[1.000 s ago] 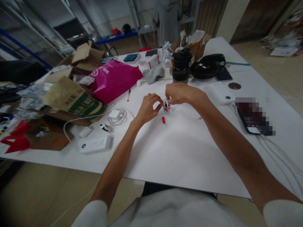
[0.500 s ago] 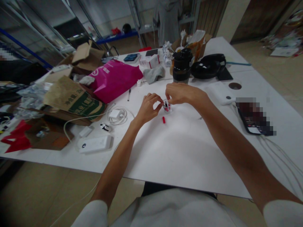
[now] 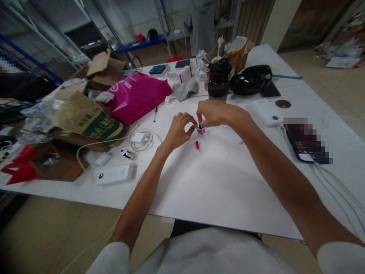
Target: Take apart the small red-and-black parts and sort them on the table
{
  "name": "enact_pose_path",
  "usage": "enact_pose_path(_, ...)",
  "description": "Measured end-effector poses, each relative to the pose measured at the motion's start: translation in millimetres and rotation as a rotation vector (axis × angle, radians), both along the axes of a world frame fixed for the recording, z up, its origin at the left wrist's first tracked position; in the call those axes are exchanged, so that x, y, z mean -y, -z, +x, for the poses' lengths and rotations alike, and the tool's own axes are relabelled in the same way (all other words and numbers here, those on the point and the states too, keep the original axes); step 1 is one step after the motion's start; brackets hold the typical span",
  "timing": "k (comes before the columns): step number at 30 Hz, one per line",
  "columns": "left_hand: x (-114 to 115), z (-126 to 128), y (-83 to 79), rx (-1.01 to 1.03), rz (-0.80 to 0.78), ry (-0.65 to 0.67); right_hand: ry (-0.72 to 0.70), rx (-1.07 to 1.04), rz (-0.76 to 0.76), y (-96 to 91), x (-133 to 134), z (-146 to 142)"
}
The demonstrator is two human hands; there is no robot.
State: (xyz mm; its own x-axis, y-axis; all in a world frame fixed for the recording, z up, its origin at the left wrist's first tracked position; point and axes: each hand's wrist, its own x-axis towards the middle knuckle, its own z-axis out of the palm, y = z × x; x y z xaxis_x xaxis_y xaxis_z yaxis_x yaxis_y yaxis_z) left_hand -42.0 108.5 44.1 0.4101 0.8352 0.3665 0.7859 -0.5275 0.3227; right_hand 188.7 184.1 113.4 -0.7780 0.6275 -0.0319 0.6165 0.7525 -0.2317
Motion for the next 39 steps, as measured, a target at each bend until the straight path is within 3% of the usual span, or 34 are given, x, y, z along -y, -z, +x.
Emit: enact_pose_path(39, -1.4, -0.6, 1.8, -0.001, -0.02, -0.01, -0.068, -0.106, -0.052, 22.5, -17.2, -7.3)
